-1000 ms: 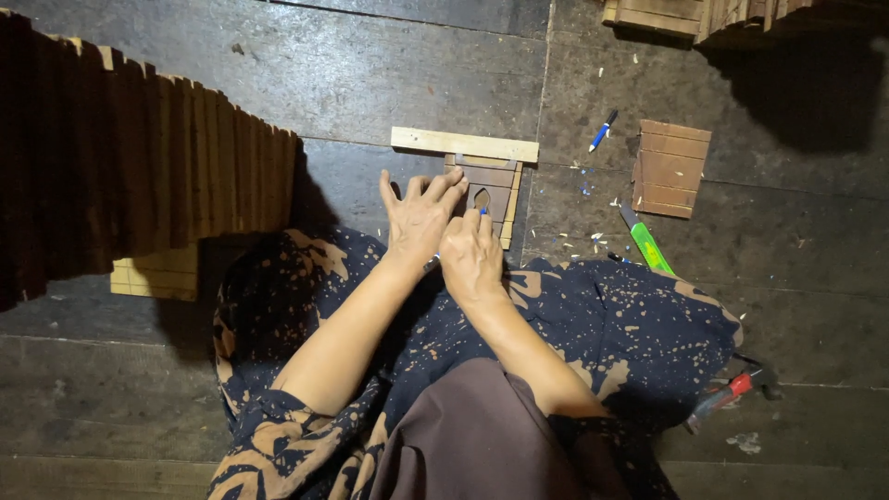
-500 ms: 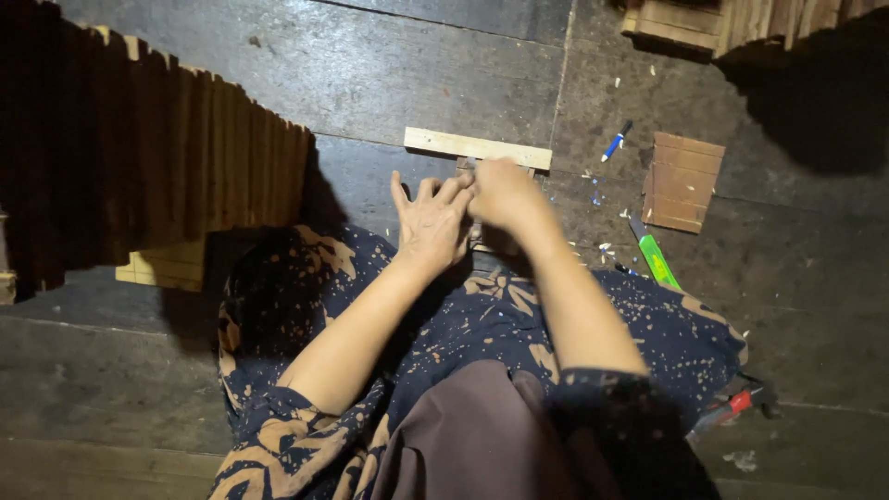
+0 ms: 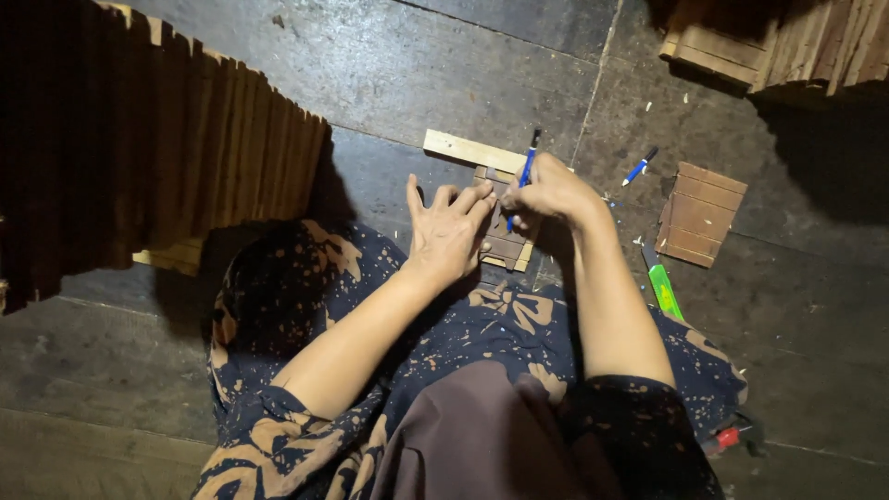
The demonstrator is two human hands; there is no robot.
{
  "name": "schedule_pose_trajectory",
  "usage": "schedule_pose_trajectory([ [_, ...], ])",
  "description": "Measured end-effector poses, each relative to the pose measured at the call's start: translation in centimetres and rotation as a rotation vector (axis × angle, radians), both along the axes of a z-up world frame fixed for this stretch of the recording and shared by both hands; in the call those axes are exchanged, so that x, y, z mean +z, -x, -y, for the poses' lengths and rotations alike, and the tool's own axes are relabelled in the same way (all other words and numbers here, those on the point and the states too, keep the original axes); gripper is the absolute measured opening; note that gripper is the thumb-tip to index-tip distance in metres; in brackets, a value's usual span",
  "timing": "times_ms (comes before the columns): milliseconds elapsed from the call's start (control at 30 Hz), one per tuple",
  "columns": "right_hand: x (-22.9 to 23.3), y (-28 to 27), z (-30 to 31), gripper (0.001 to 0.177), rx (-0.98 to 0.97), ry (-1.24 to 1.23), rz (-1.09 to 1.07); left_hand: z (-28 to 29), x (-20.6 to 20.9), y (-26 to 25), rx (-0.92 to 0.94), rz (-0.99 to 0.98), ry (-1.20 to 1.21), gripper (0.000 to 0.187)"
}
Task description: Tracing a specific shape onto small wooden tiles using a template and a pen
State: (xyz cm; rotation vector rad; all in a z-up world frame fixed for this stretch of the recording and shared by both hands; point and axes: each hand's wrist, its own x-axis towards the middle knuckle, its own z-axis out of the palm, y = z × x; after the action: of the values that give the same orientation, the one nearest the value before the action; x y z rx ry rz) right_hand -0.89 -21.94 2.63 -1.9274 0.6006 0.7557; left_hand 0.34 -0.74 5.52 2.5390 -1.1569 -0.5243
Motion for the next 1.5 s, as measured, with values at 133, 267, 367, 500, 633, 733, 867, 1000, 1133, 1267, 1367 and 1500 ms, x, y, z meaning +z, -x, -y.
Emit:
schedule_pose_trajectory([
  [133,1.3,0.7,-0.7,0.009,-0.163,-0.139,-0.040,0.1,-0.3,0.0,0.001,0.001,0.005,0.066],
  [267,1.0,2.0,-0.9,0.022,-0.380,-0.258,0.008,0.0,-0.1,0.0,0.001,-0.016,-0.001,0.067],
  [367,1.2,2.7,-1.1,0.026,-0.473,-0.288,0.061,0.0,-0.2,0.1,-0.001,-0.025,-0.015,0.068],
  [500,0.1,2.5,-1.0,0.026,-0.071,0.196,0.089,0.0,0.2,-0.1,-0.002,-0.019,-0.035,0.066],
  [633,1.7,5.4,-2.9,0.026,-0.146,0.359,0.137,-0.1,0.2,0.1,0.014,0.002,-0.010,0.061],
  [733,2.5,10.4,-5.0,0.010,-0.021,0.581,0.831,-0.3,-0.1,0.1,0.025,0.015,0.016,0.062],
  [867,1.9,16.0,-10.6,0.011,-0.345,0.550,0.925,-0.4,-1.0,0.0,0.011,0.034,0.024,0.063],
  [1000,4.6,16.0,-14.7,0.015,-0.432,0.537,0.981,-0.5,-0.6,0.1,0.012,0.034,0.028,0.064],
  [1133,3.2,15.7,-14.7,0.018,-0.403,0.519,1.055,-0.5,-0.8,0.3,0.022,0.039,0.037,0.065],
  [1267,2.5,15.4,-14.8,0.018,-0.372,0.508,1.035,-0.4,-1.0,0.3,0.034,0.040,0.033,0.063],
  [1367,1.1,15.9,-15.7,0.021,-0.326,0.318,1.131,-0.4,-1.0,0.5,0.033,0.043,0.031,0.062],
  [1500,3.4,15.9,-16.1,0.019,-0.280,0.396,1.128,-0.4,-0.4,0.7,0.041,0.047,0.020,0.059],
])
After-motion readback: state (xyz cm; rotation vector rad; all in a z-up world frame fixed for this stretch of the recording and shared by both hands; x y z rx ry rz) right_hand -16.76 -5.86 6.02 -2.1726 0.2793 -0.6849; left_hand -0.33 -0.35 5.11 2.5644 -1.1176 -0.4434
